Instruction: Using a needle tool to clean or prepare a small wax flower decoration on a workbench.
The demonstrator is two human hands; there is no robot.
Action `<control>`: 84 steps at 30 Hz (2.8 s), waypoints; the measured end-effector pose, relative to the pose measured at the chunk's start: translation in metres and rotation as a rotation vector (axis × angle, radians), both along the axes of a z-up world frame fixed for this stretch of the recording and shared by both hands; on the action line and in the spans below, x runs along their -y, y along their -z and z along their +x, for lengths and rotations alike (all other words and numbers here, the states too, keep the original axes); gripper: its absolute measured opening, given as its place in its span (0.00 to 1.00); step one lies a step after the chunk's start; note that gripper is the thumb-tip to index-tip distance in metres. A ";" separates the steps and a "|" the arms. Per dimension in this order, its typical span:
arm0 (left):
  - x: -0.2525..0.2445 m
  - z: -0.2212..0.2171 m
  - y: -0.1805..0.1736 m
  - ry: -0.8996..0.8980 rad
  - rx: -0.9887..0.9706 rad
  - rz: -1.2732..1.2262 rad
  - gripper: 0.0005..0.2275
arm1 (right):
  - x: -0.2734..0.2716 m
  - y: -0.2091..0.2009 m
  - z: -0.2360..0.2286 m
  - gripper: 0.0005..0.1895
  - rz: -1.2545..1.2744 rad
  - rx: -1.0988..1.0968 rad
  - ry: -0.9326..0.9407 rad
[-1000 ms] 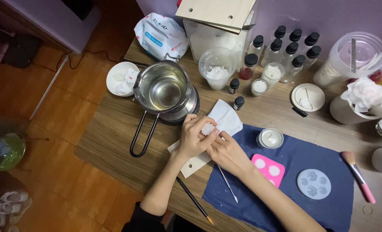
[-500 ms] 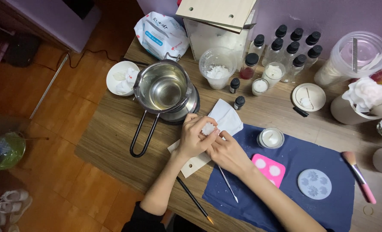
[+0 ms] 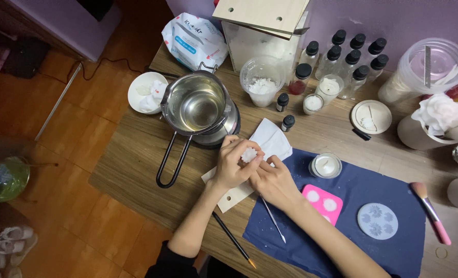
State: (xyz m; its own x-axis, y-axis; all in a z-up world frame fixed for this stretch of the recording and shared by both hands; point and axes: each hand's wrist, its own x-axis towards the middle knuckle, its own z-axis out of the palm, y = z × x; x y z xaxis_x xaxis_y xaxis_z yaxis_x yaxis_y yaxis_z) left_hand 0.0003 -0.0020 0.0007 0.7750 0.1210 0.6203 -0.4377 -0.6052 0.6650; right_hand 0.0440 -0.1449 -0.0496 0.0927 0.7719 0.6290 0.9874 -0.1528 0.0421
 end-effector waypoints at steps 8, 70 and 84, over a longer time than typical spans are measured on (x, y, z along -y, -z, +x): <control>0.001 -0.001 0.001 -0.002 -0.037 -0.024 0.07 | -0.002 -0.014 -0.001 0.17 0.039 -0.066 0.008; 0.014 -0.029 -0.032 -0.230 0.260 0.167 0.15 | 0.062 -0.124 -0.015 0.12 0.245 -0.219 -0.320; 0.014 -0.028 -0.028 -0.241 0.295 0.170 0.16 | 0.064 -0.126 -0.015 0.15 0.168 -0.180 -0.335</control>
